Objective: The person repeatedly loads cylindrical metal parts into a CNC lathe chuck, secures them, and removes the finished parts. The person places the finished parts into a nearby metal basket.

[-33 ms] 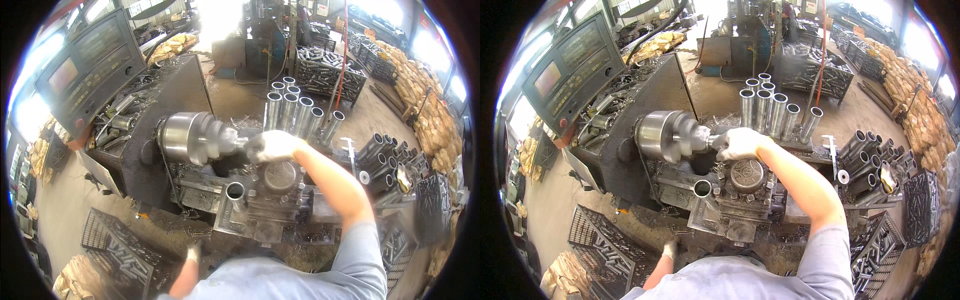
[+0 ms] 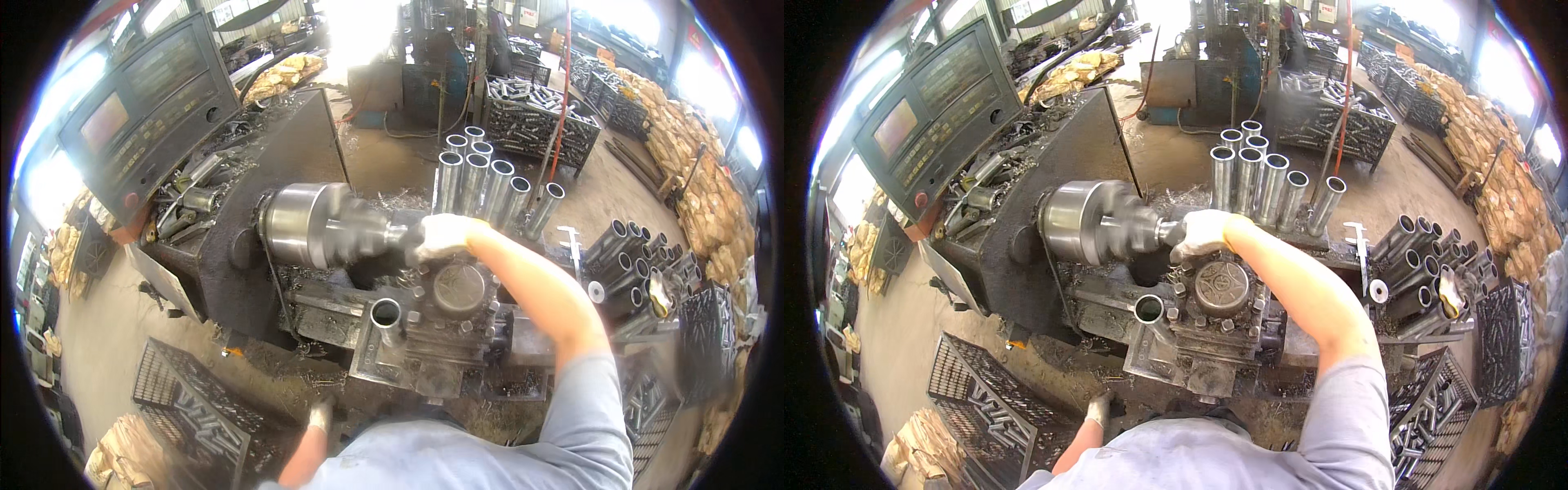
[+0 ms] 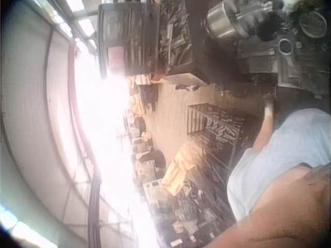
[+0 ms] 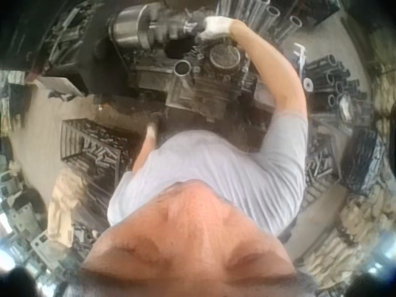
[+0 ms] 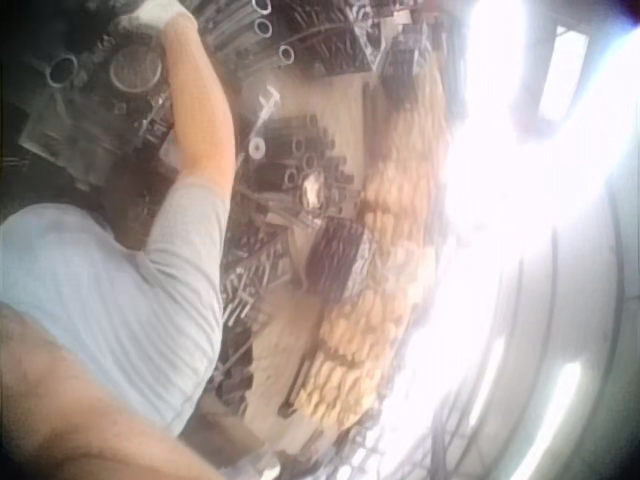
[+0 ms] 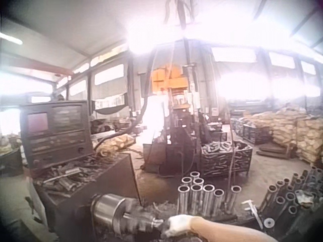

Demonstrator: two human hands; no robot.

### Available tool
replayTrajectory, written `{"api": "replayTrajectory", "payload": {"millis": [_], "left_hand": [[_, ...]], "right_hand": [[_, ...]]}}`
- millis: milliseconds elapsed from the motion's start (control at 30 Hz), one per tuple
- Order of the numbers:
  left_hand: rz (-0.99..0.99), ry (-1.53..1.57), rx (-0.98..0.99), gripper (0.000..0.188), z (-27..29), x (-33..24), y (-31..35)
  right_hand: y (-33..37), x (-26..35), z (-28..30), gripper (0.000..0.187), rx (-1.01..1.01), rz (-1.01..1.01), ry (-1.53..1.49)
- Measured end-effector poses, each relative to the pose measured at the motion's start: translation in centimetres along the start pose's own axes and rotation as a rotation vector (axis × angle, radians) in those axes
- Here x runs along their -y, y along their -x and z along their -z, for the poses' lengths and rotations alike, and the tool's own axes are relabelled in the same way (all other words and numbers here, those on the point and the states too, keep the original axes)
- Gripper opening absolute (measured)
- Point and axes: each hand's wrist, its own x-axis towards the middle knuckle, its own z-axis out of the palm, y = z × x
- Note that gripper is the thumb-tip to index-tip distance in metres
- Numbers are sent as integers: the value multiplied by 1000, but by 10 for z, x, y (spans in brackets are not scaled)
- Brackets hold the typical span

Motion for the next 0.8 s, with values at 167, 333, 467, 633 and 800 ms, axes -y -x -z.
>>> {"api": "replayTrajectory", "payload": {"millis": [167,333,467,633,800], "left_hand": [[-252,-715,118,31,26,63,39],[-97,-1337,245,35,76,118,58],[92,-1469,200,35,95,135,43],[3,-489,-351,33,93,77,25],[-137,-47,-409,48,66,29,30]], "right_hand": [[-83,-45,-30,35,100,264,-226],[-21,-48,-25,34,-299,-93,-1495],[4,30,25,38,-902,208,-992],[-45,29,49,29,-1399,351,239],[-84,-33,25,34,-382,-13,147]]}}
